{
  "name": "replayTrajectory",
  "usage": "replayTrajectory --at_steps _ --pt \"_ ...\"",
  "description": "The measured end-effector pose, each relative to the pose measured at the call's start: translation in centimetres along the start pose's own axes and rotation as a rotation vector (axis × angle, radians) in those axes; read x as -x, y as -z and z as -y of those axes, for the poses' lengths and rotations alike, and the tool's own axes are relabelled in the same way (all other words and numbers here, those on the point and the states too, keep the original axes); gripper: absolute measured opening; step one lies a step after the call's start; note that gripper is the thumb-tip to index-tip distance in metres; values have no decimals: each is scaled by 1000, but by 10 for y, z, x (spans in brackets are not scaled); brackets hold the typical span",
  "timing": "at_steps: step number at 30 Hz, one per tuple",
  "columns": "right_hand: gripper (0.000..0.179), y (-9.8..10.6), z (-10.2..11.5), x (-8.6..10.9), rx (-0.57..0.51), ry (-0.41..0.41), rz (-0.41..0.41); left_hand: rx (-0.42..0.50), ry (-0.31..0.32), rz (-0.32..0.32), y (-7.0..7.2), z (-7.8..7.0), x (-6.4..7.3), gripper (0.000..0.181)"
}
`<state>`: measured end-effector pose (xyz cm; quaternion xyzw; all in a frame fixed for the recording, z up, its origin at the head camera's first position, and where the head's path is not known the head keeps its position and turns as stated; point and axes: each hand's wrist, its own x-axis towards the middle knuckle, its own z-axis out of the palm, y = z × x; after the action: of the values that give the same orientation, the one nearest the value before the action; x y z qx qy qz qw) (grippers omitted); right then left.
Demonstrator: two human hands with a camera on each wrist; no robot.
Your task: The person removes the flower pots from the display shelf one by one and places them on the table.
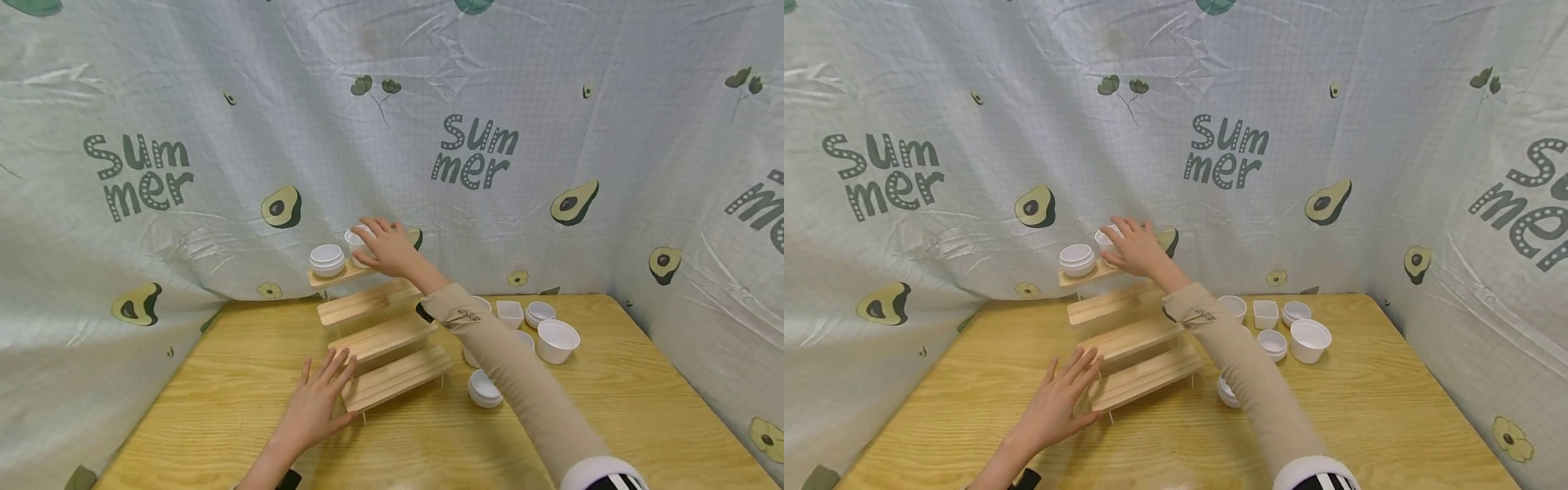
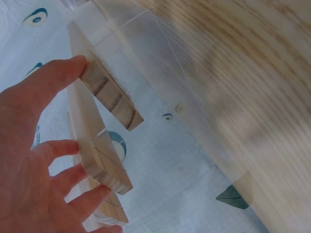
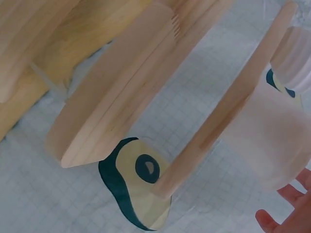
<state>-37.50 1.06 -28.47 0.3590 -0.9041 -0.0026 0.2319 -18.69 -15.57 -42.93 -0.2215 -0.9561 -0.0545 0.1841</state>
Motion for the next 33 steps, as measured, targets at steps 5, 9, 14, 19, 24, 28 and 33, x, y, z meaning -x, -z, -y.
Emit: replayTrajectory --at_steps 5,9,14,19,24,28,33 --pt "51 -1 0 -1 -39 -19 47 -6 -1 4 0 0 0 84" --pt "51 0 0 0 -47 -24 62 -5 3 11 1 0 1 84" --pt "51 -1 -1 -1 -54 -26 71 -2 4 10 3 1 1 84" --pt "52 -2 0 -1 -53 -22 66 -10 2 13 1 2 1 84" --pt "49 -4 0 -2 -45 -37 77 -10 5 14 1 2 1 84" --pt "46 -4 0 -1 -32 -44 82 -4 4 15 1 1 1 83" --pt "40 -3 -2 1 -22 -29 31 2 3 9 1 1 2 83"
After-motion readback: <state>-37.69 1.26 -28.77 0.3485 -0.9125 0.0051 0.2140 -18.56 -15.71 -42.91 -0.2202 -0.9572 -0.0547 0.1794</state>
